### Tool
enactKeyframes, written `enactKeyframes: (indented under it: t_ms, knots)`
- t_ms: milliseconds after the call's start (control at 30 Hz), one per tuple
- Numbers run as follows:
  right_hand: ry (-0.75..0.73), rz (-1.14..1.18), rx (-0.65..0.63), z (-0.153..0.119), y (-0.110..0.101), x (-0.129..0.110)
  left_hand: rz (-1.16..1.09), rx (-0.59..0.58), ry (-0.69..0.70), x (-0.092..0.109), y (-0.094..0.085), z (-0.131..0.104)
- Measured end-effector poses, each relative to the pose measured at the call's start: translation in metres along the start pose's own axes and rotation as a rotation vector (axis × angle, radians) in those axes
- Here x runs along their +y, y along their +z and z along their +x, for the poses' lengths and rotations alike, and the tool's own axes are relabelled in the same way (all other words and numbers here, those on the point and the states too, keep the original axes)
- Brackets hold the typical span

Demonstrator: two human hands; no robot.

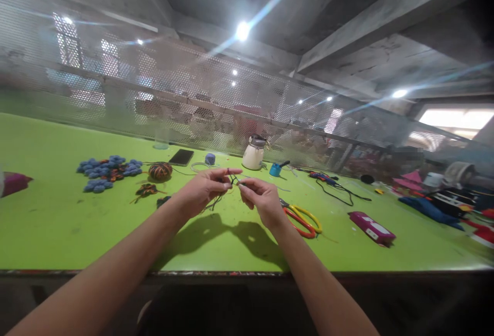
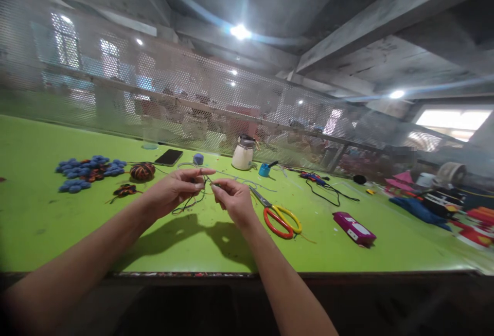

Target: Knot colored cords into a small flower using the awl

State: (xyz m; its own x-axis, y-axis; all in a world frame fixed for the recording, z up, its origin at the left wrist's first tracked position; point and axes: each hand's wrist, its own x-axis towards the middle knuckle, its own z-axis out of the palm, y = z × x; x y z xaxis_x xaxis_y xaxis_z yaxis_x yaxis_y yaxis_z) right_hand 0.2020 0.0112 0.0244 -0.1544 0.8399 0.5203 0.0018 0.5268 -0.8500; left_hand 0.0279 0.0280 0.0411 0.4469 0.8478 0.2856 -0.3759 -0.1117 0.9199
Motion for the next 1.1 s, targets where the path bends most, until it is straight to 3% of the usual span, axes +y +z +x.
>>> enactKeyframes:
  t_ms: [133, 233, 367, 467, 567, 800, 933, 1100]
  knots:
    - [0.081, -0.026, 0.017, 0.004, -0.001, 0.007, 0.174, -0.015, 0.095, 0.0, 0.004, 0.0]
    - [0.202, 0.132, 0.011, 0.003, 0.001, 0.008, 0.29, 0.019, 0.168, -0.001, 0.008, 0.001]
    - [0.302, 0.375, 0.03, 0.0, 0.007, 0.0, 0.105, 0.011, 0.164, -0.004, 0.011, 0.002]
    - [0.233, 0.378, 0.046, -0.002, 0.009, -0.003, -0.129, -0.019, 0.107, -0.004, 0.009, 0.001]
    - [0.061, 0.218, 0.054, -0.003, 0.008, -0.003, -0.273, -0.028, 0.076, -0.001, 0.008, -0.001]
    - [-0.143, -0.189, 0.09, -0.005, 0.0, -0.003, -0.374, 0.033, 0.047, 0.012, 0.003, -0.008]
    - [-0.165, -0.253, 0.064, -0.006, -0.002, -0.006, -0.349, 0.027, 0.088, 0.013, -0.002, -0.007]
    - [-0.07, -0.151, -0.01, -0.005, -0.002, -0.008, -0.334, -0.013, 0.083, 0.01, -0.006, -0.004]
